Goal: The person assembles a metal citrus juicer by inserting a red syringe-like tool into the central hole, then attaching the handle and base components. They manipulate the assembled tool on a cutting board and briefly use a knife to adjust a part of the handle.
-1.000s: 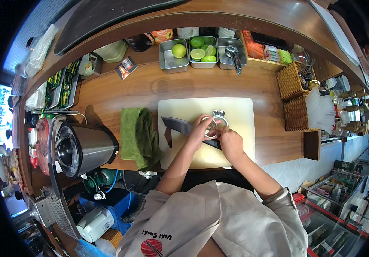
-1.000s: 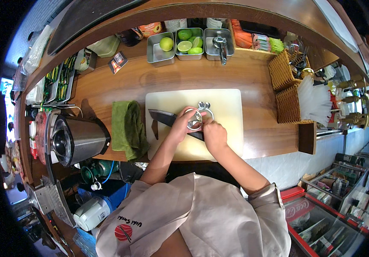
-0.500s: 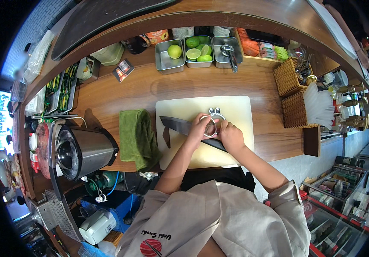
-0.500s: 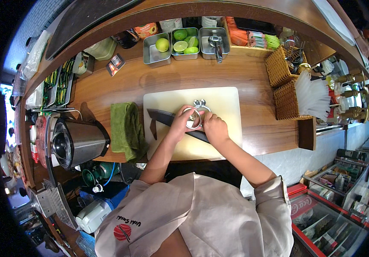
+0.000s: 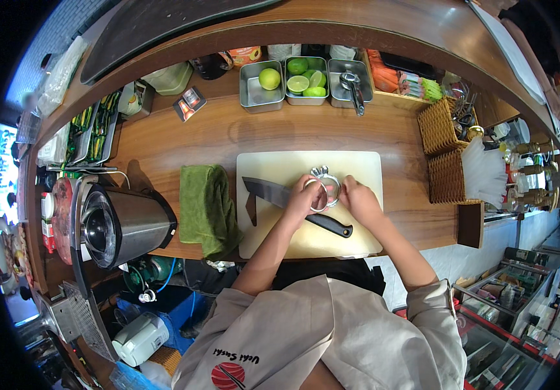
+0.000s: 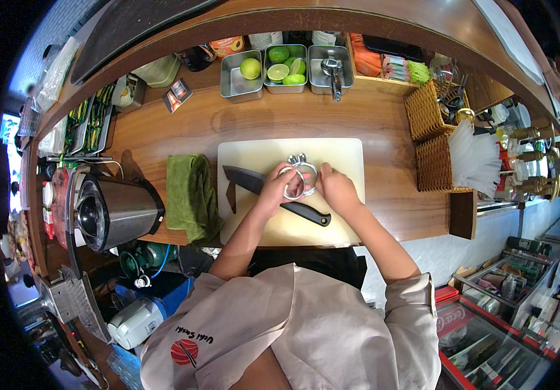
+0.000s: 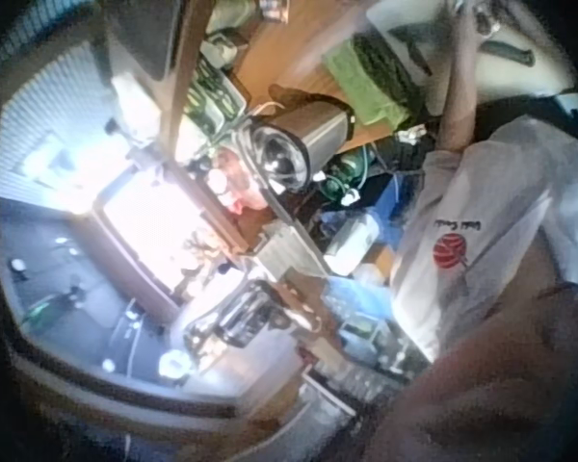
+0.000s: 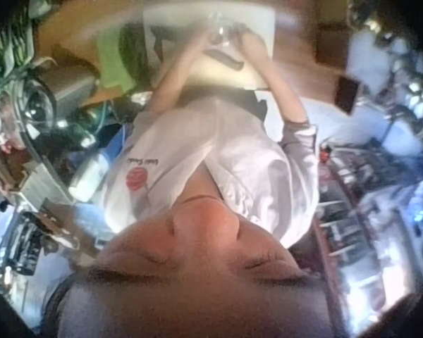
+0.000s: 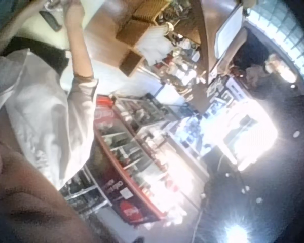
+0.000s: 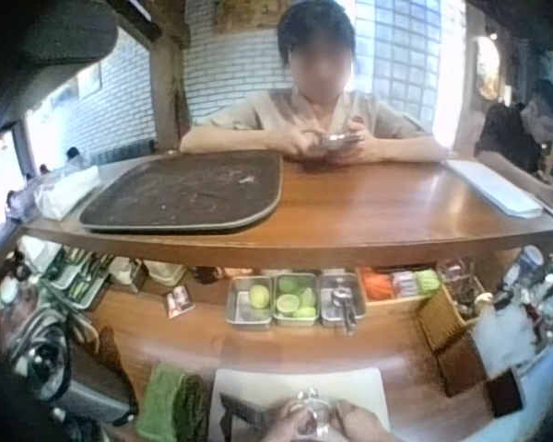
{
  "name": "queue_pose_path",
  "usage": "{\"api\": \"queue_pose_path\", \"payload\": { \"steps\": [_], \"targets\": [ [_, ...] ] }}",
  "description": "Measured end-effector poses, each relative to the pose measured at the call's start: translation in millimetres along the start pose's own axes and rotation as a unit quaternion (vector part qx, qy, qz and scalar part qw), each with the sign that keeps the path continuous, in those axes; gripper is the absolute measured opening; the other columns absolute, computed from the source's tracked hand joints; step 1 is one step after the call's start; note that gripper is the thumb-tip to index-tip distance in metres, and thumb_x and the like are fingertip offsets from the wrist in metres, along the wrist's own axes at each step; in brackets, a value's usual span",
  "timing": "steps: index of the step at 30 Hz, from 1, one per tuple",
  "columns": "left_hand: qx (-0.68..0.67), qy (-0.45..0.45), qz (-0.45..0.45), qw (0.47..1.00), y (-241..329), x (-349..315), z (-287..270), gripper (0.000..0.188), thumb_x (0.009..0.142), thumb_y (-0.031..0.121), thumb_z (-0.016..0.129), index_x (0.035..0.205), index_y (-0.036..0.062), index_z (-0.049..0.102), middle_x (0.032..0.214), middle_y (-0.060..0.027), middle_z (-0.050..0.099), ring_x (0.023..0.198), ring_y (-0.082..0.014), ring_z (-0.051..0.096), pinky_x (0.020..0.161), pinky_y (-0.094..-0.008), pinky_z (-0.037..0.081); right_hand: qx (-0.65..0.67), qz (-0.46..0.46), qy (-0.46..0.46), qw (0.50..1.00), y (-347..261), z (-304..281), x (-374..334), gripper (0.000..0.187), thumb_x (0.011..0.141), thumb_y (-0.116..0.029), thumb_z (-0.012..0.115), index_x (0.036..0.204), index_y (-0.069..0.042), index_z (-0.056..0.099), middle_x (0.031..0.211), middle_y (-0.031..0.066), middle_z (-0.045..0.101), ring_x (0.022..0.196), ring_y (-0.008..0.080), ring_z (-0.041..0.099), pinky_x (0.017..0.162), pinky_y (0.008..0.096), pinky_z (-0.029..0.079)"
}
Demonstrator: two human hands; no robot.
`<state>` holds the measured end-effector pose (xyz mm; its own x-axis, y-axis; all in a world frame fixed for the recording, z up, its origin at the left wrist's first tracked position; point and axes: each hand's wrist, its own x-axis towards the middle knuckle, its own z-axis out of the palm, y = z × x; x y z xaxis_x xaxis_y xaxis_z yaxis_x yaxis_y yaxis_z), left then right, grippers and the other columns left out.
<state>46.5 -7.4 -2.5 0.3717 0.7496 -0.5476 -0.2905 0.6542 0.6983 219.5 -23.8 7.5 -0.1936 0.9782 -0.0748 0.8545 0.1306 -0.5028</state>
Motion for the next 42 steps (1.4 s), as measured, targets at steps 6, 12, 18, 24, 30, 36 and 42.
{"api": "queue_pose_path", "payload": {
  "steps": [6, 12, 18, 24, 30, 36, 42],
  "targets": [
    [-0.002, -0.005, 0.016, 1.000, -3.6, 1.8, -1.5, 0.017, 0.091, 0.023, 0.045, 0.098, 0.0077, 0.044, 0.102, -0.0165, 0.061, 0.084, -0.0261, 0.064, 0.062, -0.0338, 0.054, 0.154, -0.020, 0.022, 0.988, 4.5, -11.2, -17.4, 0.014, 0.079, -0.009, 0.057, 0.090, -0.002, 0.051, 0.078, 0.0159, 0.060, 0.067, 0.0333, 0.060, 0.058, 0.0403, 0.049],
    [-0.018, 0.001, 0.009, 1.000, -0.8, 1.1, 0.4, 0.021, 0.090, 0.022, 0.048, 0.100, 0.0039, 0.042, 0.098, -0.0149, 0.058, 0.081, -0.0264, 0.064, 0.055, -0.0306, 0.053, 0.060, -0.033, 0.087, 0.994, -10.0, 9.0, -25.9, 0.015, 0.078, -0.011, 0.060, 0.088, -0.004, 0.052, 0.074, 0.0126, 0.057, 0.067, 0.0299, 0.060, 0.057, 0.0375, 0.049],
    [0.081, -0.011, 0.005, 0.997, 1.2, 2.2, -0.9, 0.018, 0.091, 0.024, 0.046, 0.099, 0.0079, 0.044, 0.103, -0.0125, 0.061, 0.077, -0.0192, 0.063, 0.060, -0.0314, 0.054, -0.070, -0.084, 0.121, 0.987, -6.8, 10.9, -19.4, 0.017, 0.074, -0.010, 0.060, 0.082, -0.004, 0.046, 0.072, 0.0112, 0.052, 0.067, 0.0285, 0.058, 0.055, 0.0376, 0.050],
    [0.091, -0.003, -0.010, 0.996, 5.4, -2.1, 4.5, 0.022, 0.091, 0.026, 0.047, 0.103, 0.0083, 0.044, 0.105, -0.0107, 0.061, 0.077, -0.0168, 0.062, 0.060, -0.0296, 0.053, -0.011, -0.109, 0.077, 0.991, 3.4, -18.6, -16.7, 0.015, 0.077, -0.012, 0.060, 0.084, -0.005, 0.048, 0.078, 0.0112, 0.055, 0.070, 0.0297, 0.058, 0.058, 0.0383, 0.049],
    [0.091, -0.003, 0.006, 0.996, 5.0, -3.0, 5.0, 0.022, 0.091, 0.026, 0.045, 0.103, 0.0072, 0.044, 0.101, -0.0102, 0.060, 0.075, -0.0150, 0.061, 0.059, -0.0292, 0.052, 0.001, -0.094, 0.060, 0.994, -11.4, 3.8, -29.1, 0.013, 0.079, -0.012, 0.059, 0.083, -0.004, 0.049, 0.076, 0.0122, 0.055, 0.069, 0.0298, 0.059, 0.056, 0.0377, 0.049],
    [0.144, -0.036, 0.008, 0.989, 2.9, 4.4, -0.2, 0.020, 0.091, 0.022, 0.045, 0.099, 0.0035, 0.044, 0.089, -0.0068, 0.060, 0.070, -0.0150, 0.061, 0.056, -0.0281, 0.050, 0.002, -0.073, 0.071, 0.995, -5.5, 11.4, -25.5, 0.013, 0.077, -0.007, 0.059, 0.080, -0.005, 0.046, 0.073, 0.0122, 0.055, 0.064, 0.0295, 0.058, 0.053, 0.0376, 0.048],
    [0.132, -0.016, -0.008, 0.991, 5.7, 3.0, 1.3, 0.017, 0.089, 0.021, 0.046, 0.096, 0.0056, 0.045, 0.102, -0.0117, 0.061, 0.072, -0.0171, 0.063, 0.057, -0.0307, 0.053, -0.054, -0.089, 0.068, 0.992, -9.8, 6.8, -19.5, 0.013, 0.079, -0.011, 0.057, 0.083, -0.004, 0.046, 0.075, 0.0123, 0.055, 0.066, 0.0300, 0.059, 0.053, 0.0386, 0.049]
  ]
}}
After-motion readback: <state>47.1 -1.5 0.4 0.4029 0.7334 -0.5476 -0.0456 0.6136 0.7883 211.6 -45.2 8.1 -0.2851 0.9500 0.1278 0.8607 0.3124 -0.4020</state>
